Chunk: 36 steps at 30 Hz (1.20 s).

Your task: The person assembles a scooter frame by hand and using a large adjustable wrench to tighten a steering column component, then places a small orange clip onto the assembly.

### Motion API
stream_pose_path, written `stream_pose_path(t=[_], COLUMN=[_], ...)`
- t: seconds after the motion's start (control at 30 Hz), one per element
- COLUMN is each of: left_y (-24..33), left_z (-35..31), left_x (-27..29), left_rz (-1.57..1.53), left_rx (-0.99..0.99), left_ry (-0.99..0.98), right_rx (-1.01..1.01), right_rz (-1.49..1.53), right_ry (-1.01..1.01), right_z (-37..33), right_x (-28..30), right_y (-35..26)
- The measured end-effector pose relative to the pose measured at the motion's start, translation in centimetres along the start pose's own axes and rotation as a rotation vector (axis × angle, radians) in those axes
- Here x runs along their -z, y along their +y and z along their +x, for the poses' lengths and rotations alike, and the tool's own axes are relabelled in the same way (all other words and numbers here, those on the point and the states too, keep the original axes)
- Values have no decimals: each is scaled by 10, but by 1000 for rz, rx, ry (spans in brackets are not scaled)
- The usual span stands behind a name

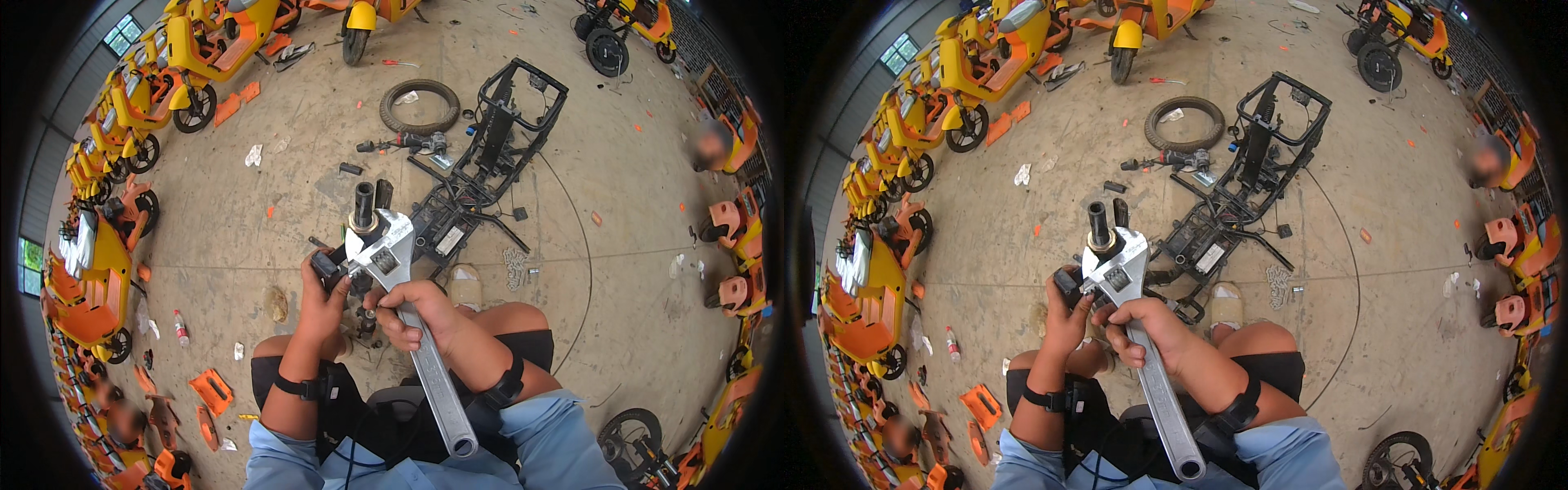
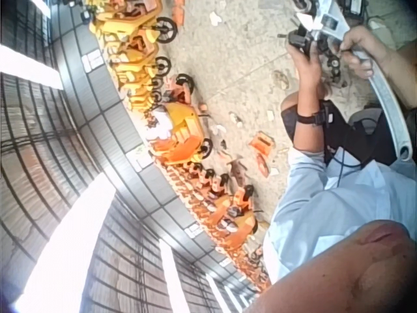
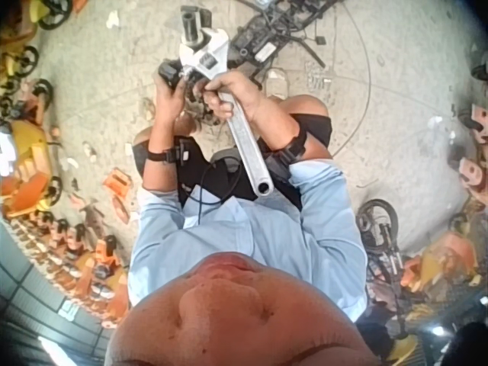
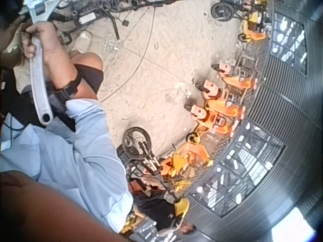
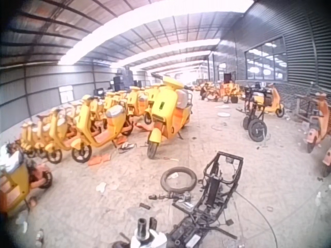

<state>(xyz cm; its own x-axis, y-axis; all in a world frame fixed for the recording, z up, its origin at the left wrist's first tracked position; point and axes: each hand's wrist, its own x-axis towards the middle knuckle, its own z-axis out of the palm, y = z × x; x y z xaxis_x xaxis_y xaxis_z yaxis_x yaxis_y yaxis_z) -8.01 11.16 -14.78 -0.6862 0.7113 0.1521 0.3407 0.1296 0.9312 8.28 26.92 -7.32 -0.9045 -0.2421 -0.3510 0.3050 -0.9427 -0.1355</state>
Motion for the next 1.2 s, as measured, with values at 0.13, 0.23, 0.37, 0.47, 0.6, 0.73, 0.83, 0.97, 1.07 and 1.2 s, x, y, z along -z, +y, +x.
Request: stream_pose_path(t=[0.13,0.23,0.37,0.47,0.6,0.73,0.83,0.97,1.07,1.2], left_y=[3,5,0,1,12,18,15,-30,-69,-61], left_z=[-1,-3,-3,-3,-3,-2,-1,-7,-14,-14], left_x=[-1,-7,-9,-11,-17,-14,-14,-11,-3,-6], left_rz=[64,42,113,100,26,65,87,-3,68,31], left_rx=[18,30,15,24,72,145,171,245,354,263], left_ry=[14,42,76,94,129,113,133,149,125,114], right_rx=[20,63,85,111,162,255,310,353,402,415], right_rz=[168,219,293,310,268,266,277,320,294,302], right_ry=[-84,-144,-172,-168,-148,-109,-66,-46,-27,-61], right_z=[5,7,12,15,21,29,39,46,56,57], right_x=[3,1,0,-6,-12,-30,-35,-47,-53,-52], right_y=[7,11,19,25,35,46,53,59,67,65])
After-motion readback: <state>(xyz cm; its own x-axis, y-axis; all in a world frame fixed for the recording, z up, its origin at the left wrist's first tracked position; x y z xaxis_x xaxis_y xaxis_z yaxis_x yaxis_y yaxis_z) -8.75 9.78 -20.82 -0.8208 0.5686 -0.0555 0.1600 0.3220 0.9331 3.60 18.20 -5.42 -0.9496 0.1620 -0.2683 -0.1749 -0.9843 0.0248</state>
